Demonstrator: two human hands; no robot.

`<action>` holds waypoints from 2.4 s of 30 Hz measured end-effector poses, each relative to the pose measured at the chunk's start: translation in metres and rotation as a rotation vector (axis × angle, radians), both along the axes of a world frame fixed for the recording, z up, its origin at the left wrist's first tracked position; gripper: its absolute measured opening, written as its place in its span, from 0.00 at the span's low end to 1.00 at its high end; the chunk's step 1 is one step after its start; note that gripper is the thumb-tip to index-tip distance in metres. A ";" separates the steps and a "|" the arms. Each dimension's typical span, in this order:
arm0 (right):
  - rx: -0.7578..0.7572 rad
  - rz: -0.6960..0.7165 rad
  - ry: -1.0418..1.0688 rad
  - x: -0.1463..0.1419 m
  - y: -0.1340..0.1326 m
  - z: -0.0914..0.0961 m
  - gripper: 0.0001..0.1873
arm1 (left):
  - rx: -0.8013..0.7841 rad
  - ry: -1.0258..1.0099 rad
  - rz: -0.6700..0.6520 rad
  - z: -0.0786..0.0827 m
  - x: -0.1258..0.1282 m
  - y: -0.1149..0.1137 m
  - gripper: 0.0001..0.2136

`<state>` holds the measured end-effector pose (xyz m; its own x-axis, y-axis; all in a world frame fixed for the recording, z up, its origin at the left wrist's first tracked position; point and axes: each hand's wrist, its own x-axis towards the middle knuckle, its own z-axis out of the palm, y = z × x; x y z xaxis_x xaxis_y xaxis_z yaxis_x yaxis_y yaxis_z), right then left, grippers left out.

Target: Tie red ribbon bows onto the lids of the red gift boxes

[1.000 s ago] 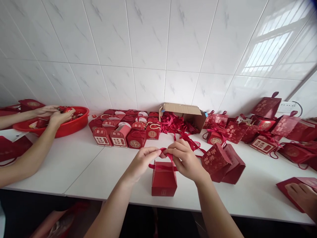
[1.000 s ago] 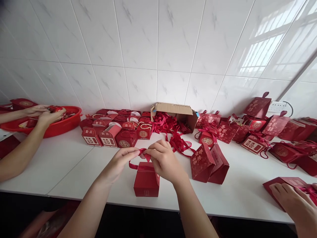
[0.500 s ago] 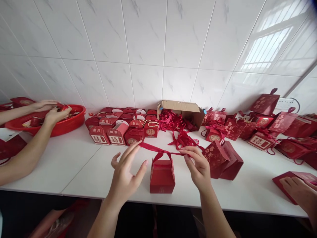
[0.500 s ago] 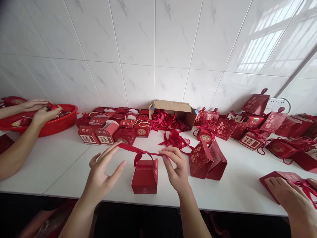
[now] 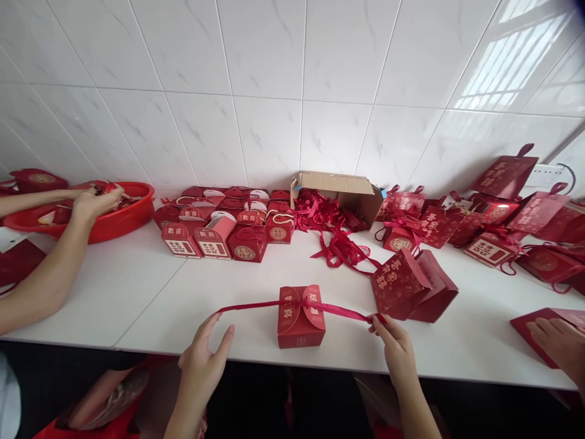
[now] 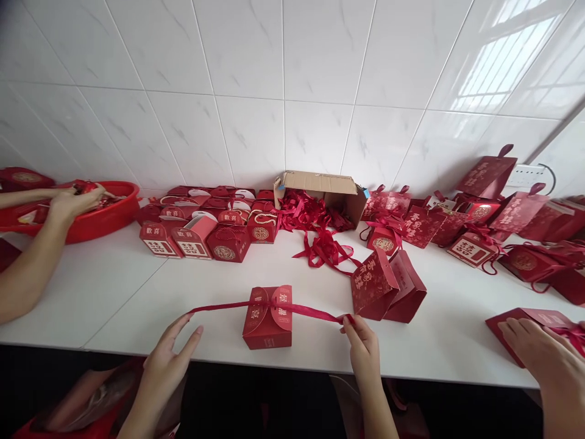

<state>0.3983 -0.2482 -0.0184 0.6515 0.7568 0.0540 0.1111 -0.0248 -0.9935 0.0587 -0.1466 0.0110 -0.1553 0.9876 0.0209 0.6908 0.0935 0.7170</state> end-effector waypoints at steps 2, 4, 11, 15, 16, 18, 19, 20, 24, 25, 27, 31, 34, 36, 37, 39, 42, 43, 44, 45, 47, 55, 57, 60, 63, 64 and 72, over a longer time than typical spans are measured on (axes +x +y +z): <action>-0.009 -0.023 -0.006 0.003 0.001 -0.001 0.21 | 0.000 0.020 0.028 -0.001 -0.002 0.000 0.24; -0.029 -0.028 -0.020 0.007 0.001 -0.002 0.22 | 0.017 0.006 0.028 -0.002 -0.004 0.001 0.23; -0.125 -0.034 -0.164 0.010 -0.003 -0.003 0.26 | 0.151 -0.024 0.021 -0.005 -0.002 0.003 0.17; -0.007 0.021 -0.340 -0.006 0.005 0.016 0.20 | 0.328 -0.125 -0.082 0.013 0.021 0.004 0.13; 0.033 0.076 -0.362 -0.012 0.009 0.022 0.18 | 0.335 -0.177 -0.168 0.018 0.030 0.004 0.11; 0.084 0.186 -0.361 -0.026 0.021 0.033 0.17 | 0.302 -0.251 -0.337 0.026 0.049 0.004 0.10; 0.088 0.226 -0.346 -0.033 0.027 0.036 0.18 | 0.287 -0.270 -0.402 0.028 0.059 0.004 0.10; 0.081 0.261 -0.326 -0.039 0.033 0.039 0.19 | 0.278 -0.281 -0.445 0.030 0.068 0.005 0.10; 0.007 0.414 -0.193 -0.054 0.051 0.038 0.20 | 0.241 -0.310 -0.525 0.028 0.090 0.011 0.13; -0.014 0.446 -0.162 -0.055 0.054 0.037 0.20 | 0.226 -0.324 -0.528 0.027 0.091 0.013 0.14; -0.051 0.486 -0.119 -0.055 0.056 0.035 0.21 | 0.186 -0.358 -0.527 0.024 0.091 0.017 0.16; -0.118 0.551 -0.103 -0.050 0.057 0.038 0.24 | 0.057 -0.394 -0.530 0.023 0.087 0.023 0.19; -0.145 0.608 -0.093 -0.047 0.058 0.043 0.26 | -0.037 -0.350 -0.556 0.027 0.085 0.026 0.16; -0.134 0.631 -0.057 -0.044 0.059 0.045 0.26 | -0.099 -0.326 -0.617 0.032 0.084 0.028 0.13; -0.125 0.639 -0.032 -0.043 0.060 0.045 0.25 | -0.129 -0.321 -0.649 0.033 0.083 0.029 0.13; -0.115 0.651 0.019 -0.041 0.060 0.044 0.24 | -0.163 -0.305 -0.680 0.036 0.081 0.030 0.15; -0.112 0.646 0.071 -0.035 0.060 0.041 0.24 | -0.103 -0.237 -0.613 0.035 0.077 0.031 0.19; -0.113 0.641 0.081 -0.034 0.060 0.041 0.23 | -0.076 -0.211 -0.581 0.034 0.076 0.031 0.20; -0.115 0.635 0.089 -0.032 0.059 0.040 0.23 | -0.055 -0.193 -0.555 0.033 0.075 0.031 0.21; -0.117 0.631 0.096 -0.031 0.058 0.039 0.23 | -0.039 -0.181 -0.533 0.033 0.075 0.030 0.21; -0.120 0.627 0.108 -0.029 0.057 0.039 0.23 | -0.016 -0.170 -0.496 0.032 0.075 0.029 0.22; -0.126 0.629 0.095 -0.024 0.054 0.039 0.23 | -0.010 -0.105 -0.477 0.029 0.075 0.026 0.23; -0.135 0.626 0.084 -0.022 0.055 0.038 0.23 | -0.017 -0.074 -0.478 0.027 0.074 0.027 0.23; -0.134 0.631 0.086 -0.021 0.056 0.036 0.23 | -0.032 -0.067 -0.486 0.025 0.073 0.028 0.22; -0.130 0.633 0.084 -0.021 0.058 0.036 0.23 | -0.014 -0.053 -0.485 0.026 0.073 0.029 0.21; -0.128 0.632 0.081 -0.021 0.058 0.036 0.23 | -0.004 -0.045 -0.488 0.026 0.072 0.029 0.21; -0.215 0.683 0.071 -0.015 0.047 0.043 0.24 | 0.101 -0.141 -0.612 0.029 0.070 0.028 0.18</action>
<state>0.3828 -0.2013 0.0249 0.0249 0.9857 -0.1668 0.1070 -0.1686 -0.9799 0.1283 -0.1190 0.0397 0.4283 0.8928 0.1391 0.4965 -0.3612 0.7893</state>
